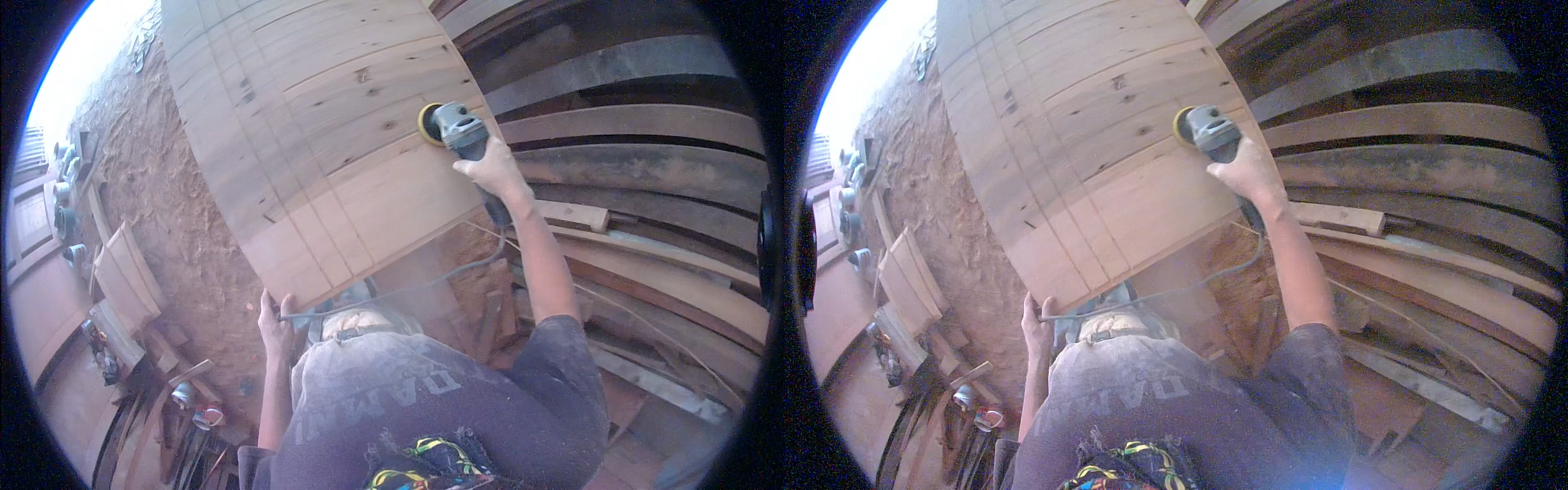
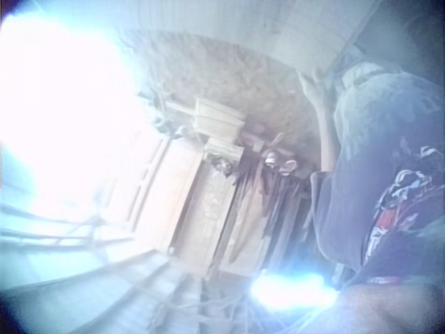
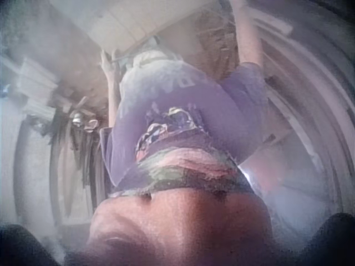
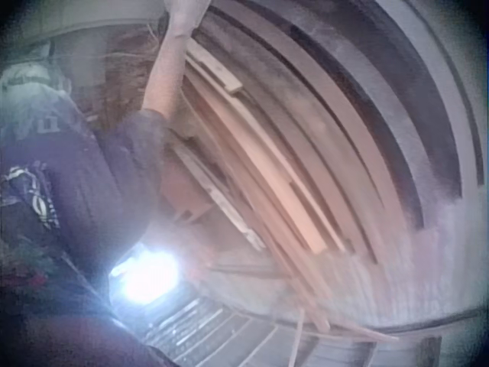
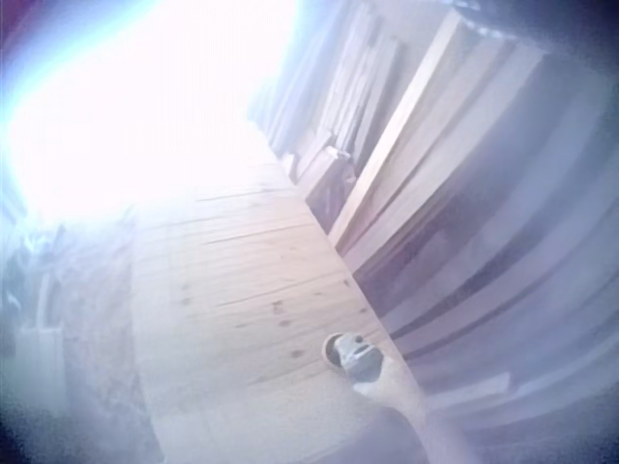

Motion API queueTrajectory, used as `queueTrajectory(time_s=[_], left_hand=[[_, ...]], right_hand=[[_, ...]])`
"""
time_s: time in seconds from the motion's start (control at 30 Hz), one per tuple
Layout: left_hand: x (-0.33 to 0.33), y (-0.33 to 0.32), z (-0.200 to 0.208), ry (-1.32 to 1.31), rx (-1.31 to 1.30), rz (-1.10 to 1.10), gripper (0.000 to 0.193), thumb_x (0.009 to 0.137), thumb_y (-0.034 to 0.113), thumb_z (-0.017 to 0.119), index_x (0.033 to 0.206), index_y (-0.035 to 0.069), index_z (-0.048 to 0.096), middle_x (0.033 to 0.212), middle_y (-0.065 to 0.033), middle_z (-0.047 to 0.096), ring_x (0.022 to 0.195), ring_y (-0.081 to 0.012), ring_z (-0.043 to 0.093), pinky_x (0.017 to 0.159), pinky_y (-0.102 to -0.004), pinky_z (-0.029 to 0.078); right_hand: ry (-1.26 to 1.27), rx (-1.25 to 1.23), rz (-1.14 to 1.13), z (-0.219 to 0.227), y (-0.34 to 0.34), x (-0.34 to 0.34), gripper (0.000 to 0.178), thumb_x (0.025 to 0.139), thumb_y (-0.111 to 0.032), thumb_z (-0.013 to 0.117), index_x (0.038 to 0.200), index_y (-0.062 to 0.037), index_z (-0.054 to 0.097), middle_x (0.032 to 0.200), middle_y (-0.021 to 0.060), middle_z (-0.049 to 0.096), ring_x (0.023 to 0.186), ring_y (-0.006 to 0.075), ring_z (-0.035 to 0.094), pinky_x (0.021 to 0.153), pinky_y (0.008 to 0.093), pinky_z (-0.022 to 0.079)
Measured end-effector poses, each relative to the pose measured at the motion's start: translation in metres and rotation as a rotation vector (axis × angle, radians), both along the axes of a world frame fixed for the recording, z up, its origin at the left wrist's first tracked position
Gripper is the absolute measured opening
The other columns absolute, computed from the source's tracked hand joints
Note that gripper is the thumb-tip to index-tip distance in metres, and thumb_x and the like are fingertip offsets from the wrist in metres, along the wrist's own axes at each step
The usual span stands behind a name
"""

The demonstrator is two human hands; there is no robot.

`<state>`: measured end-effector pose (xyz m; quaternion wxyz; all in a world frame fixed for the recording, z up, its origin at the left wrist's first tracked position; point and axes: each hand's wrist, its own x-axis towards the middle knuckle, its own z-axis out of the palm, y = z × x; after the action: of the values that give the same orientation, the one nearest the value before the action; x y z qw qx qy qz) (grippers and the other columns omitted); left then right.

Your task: The person uses an orbital sander to smooth the surface of a large wooden board. They move the sander across the board in overlapping passes while holding the power cord with the other hand. The board remains stationary on a workbench throughout the clip.

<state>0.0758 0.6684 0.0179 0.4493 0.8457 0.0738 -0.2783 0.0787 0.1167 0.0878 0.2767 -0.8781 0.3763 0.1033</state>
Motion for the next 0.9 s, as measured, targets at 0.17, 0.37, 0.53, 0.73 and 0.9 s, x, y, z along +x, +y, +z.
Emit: queueTrajectory(time_s=[0.17, 0.37, 0.53, 0.73, 0.9], left_hand=[[-0.005, 0.008, -0.013, -0.011, -0.020, 0.001, 0.059, 0.113, 0.024, 0.074, 0.163, 0.001, 0.054, 0.129, -0.0152, 0.078, 0.116, -0.0212, 0.075, 0.097, -0.0388, 0.061], [-0.004, 0.012, -0.025, -0.042, -0.046, -0.005, 0.061, 0.111, 0.024, 0.076, 0.162, 0.000, 0.054, 0.132, -0.0198, 0.079, 0.118, -0.0284, 0.078, 0.100, -0.0404, 0.061], [-0.003, 0.000, -0.010, -0.055, -0.047, 0.037, 0.066, 0.108, 0.024, 0.080, 0.164, 0.003, 0.054, 0.138, -0.0197, 0.078, 0.122, -0.0278, 0.078, 0.102, -0.0407, 0.062], [-0.016, 0.004, -0.020, 0.009, -0.132, 0.083, 0.075, 0.103, 0.024, 0.086, 0.169, 0.010, 0.052, 0.137, -0.0165, 0.079, 0.116, -0.0257, 0.079, 0.099, -0.0410, 0.063], [-0.017, -0.002, -0.002, -0.013, -0.113, 0.017, 0.077, 0.102, 0.026, 0.087, 0.168, 0.009, 0.052, 0.141, -0.0208, 0.077, 0.123, -0.0294, 0.078, 0.103, -0.0430, 0.063]], right_hand=[[-0.108, 0.088, -0.124, -0.002, -0.051, -0.012, 0.065, 0.075, -0.031, 0.093, 0.129, 0.0015, 0.074, 0.114, 0.0245, 0.082, 0.101, 0.0371, 0.082, 0.094, 0.0467, 0.064], [-0.189, 0.227, -0.222, -0.023, -0.116, -0.035, 0.040, 0.085, -0.027, 0.093, 0.111, -0.0024, 0.077, 0.095, 0.0066, 0.077, 0.075, 0.0175, 0.072, 0.074, 0.0363, 0.060], [-0.420, 0.390, -0.300, 0.011, 0.013, -0.040, 0.028, 0.090, -0.030, 0.092, 0.101, -0.0092, 0.079, 0.086, 0.0006, 0.073, 0.074, 0.0139, 0.069, 0.072, 0.0357, 0.057], [-0.192, 0.297, 0.198, 0.020, 0.181, 0.012, 0.071, 0.083, -0.034, 0.094, 0.138, 0.0012, 0.068, 0.120, 0.0180, 0.084, 0.117, 0.0310, 0.081, 0.105, 0.0436, 0.062], [0.000, 0.337, 0.548, 0.007, 0.305, 0.054, 0.062, 0.083, -0.029, 0.085, 0.128, 0.0047, 0.059, 0.111, 0.0333, 0.079, 0.110, 0.0517, 0.078, 0.099, 0.0535, 0.063]])
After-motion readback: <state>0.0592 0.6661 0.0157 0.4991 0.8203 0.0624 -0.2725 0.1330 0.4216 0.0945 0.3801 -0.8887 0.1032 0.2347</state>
